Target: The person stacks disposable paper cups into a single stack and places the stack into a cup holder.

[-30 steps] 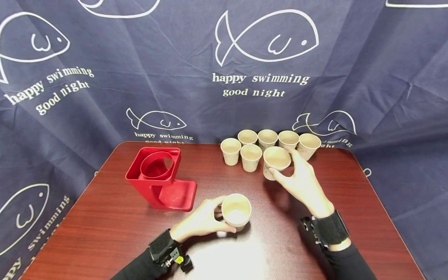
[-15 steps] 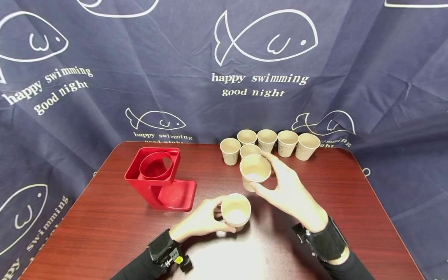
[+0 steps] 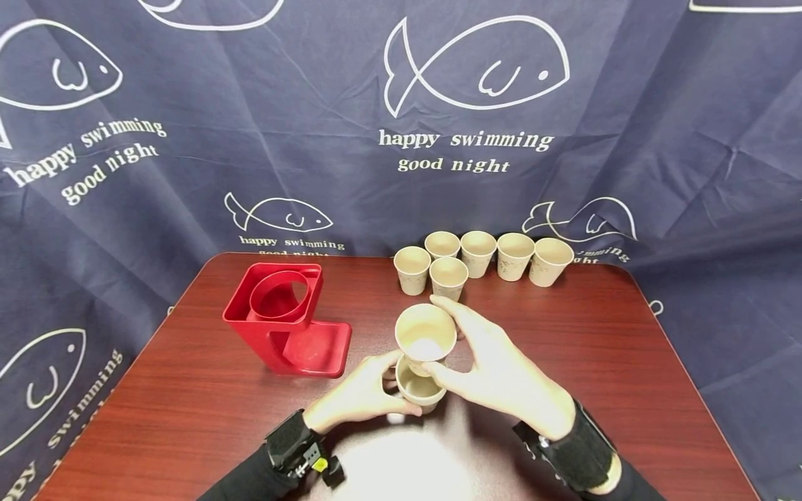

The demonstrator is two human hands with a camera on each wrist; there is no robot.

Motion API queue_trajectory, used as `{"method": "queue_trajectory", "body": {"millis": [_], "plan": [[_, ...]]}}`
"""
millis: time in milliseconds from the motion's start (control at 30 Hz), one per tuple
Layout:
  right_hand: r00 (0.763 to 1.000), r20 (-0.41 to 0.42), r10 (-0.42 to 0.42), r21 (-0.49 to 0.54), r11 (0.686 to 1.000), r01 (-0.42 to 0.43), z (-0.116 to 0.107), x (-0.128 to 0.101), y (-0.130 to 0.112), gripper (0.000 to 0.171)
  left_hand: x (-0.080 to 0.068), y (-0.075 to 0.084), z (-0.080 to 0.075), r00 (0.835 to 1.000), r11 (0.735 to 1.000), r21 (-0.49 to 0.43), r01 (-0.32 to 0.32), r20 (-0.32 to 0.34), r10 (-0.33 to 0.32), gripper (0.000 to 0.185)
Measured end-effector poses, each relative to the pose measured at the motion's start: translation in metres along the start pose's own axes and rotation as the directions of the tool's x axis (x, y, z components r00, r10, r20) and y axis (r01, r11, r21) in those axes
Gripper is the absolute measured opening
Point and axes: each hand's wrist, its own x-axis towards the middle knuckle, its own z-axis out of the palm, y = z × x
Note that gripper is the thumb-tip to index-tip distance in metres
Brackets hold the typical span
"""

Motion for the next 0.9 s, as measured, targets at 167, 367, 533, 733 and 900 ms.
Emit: {"method": "queue_trajectory", "body": {"millis": [167, 367, 533, 733, 900], "plan": [[0.999, 0.041, 0.004, 0.015, 1.0, -0.004, 0.001, -0.005, -0.007, 0.088, 0.001, 0.0, 0.0, 1.0, 1.0, 0.018, -0.004, 0.0, 0.004, 0.066], [0.997, 0.072, -0.025, 0.033, 0.999, 0.023, 0.005, -0.011, -0.006, 0.088, 0.0, 0.0, 0.0, 1.0, 1.0, -0.014, 0.011, -0.002, -0.011, 0.069], [0.995, 0.09, -0.042, 0.036, 0.999, 0.039, 0.012, -0.015, -0.001, 0.086, 0.0, -0.001, 0.001, 1.0, 1.0, -0.01, -0.008, -0.008, 0.008, 0.07], [0.992, 0.126, -0.022, 0.028, 0.999, 0.018, 0.021, -0.021, 0.004, 0.088, -0.001, -0.003, 0.001, 0.999, 0.999, 0.015, -0.038, -0.021, 0.039, 0.07], [0.993, 0.118, -0.023, 0.012, 1.0, 0.022, 0.028, -0.026, 0.01, 0.085, -0.001, -0.001, 0.0, 0.999, 0.998, 0.041, -0.044, -0.027, 0.045, 0.071]]}}
